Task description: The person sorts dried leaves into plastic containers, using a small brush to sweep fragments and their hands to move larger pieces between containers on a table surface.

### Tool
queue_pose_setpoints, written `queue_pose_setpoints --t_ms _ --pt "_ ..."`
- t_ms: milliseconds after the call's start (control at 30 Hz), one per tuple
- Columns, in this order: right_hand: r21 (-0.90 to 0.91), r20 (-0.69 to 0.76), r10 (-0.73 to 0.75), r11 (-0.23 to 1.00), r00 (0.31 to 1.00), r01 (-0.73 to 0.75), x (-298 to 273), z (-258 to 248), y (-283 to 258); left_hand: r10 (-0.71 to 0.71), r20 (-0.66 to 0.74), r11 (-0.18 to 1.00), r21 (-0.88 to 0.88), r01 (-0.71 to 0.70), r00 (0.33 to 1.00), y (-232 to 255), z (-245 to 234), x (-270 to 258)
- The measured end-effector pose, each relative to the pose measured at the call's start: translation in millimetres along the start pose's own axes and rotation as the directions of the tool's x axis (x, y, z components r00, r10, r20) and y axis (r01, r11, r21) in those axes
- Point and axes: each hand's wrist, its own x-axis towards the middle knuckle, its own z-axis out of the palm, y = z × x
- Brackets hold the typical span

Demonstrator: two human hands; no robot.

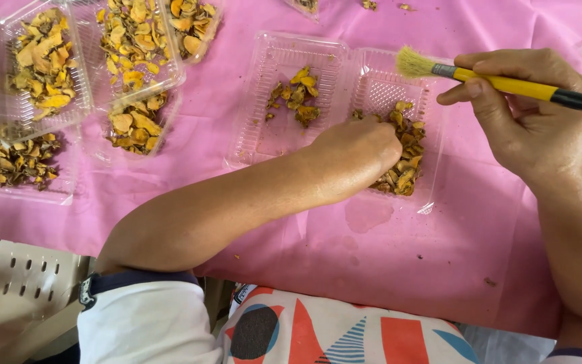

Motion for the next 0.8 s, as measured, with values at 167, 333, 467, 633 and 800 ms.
queue_pose_setpoints --t_ms 167,333,467,633,800 --pt "0.018 0.041 0.031 0.999 0.999 -0.031 -0.3 5.5 14.7 0.099 0.098 0.953 0.275 -0.123 0.99 -2.1 4.4 2.7" --pt "-0.314 0.072 -0.03 0.948 0.997 0.051 -4.6 6.7 43.1 0.043 0.097 0.983 0.175 -0.06 0.994 -4.0 8.2 23.7" --pt "-0.34 0.044 0.016 0.941 0.999 0.0 -2.0 1.3 49.6 -0.089 0.185 0.977 0.209 0.049 0.979 5.9 -7.6 28.2" --pt "-0.391 0.012 0.1 0.916 0.995 -0.088 -2.4 -5.3 56.7 0.246 -0.077 0.949 0.222 -0.224 0.966 -25.7 7.9 23.2" --pt "-0.375 0.033 -0.045 0.925 0.998 0.054 -7.8 -4.9 66.1 0.123 0.027 0.955 0.27 -0.126 0.992 -21.1 3.8 30.8"
